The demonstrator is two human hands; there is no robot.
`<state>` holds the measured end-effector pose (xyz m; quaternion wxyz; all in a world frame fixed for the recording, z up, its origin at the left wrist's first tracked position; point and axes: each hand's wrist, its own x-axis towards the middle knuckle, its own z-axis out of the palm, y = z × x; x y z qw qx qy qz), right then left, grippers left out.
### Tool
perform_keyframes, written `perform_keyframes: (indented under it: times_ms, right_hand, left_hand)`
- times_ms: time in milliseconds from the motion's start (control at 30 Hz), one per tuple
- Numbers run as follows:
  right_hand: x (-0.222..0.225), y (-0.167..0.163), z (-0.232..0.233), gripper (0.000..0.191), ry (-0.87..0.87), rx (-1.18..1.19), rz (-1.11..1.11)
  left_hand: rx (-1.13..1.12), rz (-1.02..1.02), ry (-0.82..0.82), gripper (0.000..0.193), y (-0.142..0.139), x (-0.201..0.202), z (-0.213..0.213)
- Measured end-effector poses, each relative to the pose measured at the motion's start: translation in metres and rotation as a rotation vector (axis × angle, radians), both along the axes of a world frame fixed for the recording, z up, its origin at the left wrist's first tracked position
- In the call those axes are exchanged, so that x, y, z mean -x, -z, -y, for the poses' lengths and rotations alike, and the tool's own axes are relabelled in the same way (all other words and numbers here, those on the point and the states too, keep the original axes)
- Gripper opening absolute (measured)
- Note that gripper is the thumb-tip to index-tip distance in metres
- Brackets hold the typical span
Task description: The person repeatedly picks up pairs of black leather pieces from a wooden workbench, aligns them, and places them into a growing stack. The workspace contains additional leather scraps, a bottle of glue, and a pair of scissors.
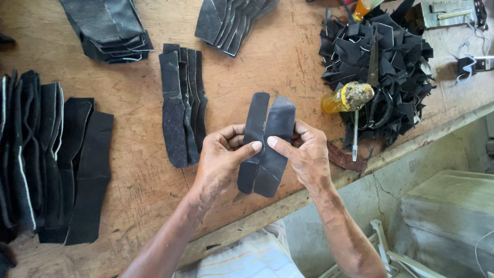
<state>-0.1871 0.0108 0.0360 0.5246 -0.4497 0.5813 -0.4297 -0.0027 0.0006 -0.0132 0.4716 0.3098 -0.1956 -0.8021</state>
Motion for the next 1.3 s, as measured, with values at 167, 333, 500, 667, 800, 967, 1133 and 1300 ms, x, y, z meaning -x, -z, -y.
perform_keyframes:
  times_ms: [167, 333, 500, 667, 800, 967, 1133, 1300]
  right_hand:
    - [0.004, 0.003, -0.001, 0.024, -0.008, -0.049, -0.076]
    - [0.009, -0.001, 0.0, 0.032, -0.131, -0.137, -0.031]
    - [0.01, -0.009, -0.001, 0.038, -0.157, -0.068, -0.02]
    - [0.01, -0.011, -0.002, 0.036, -0.091, -0.068, -0.055]
    - [0.009, -0.011, -0.003, 0.035, -0.072, -0.082, -0.1]
    - [0.008, -0.013, -0.002, 0.035, -0.083, -0.08, -0.061]
    - [0.008, -0.011, 0.0, 0.034, -0.084, -0.083, -0.042]
    - [0.009, -0.007, -0.001, 0.032, -0.106, -0.091, -0.099]
  left_hand:
    - [0.082, 0.095, 0.005, 0.029, 0.001, 0.003, -0.002]
    - [0.163, 0.22, 0.063, 0.03, 0.0, -0.004, 0.002]
    - [0.129, 0.108, 0.106, 0.032, -0.003, -0.007, 0.006]
    - [0.119, 0.134, 0.121, 0.033, -0.002, -0.006, 0.004]
    - [0.098, 0.137, 0.106, 0.032, 0.001, -0.004, 0.003]
    - [0.015, 0.051, 0.092, 0.034, 0.002, -0.001, 0.002]
    - [0.048, 0.103, 0.083, 0.033, 0.001, -0.002, 0.003]
    - [0.062, 0.155, 0.102, 0.031, -0.001, -0.004, 0.004]
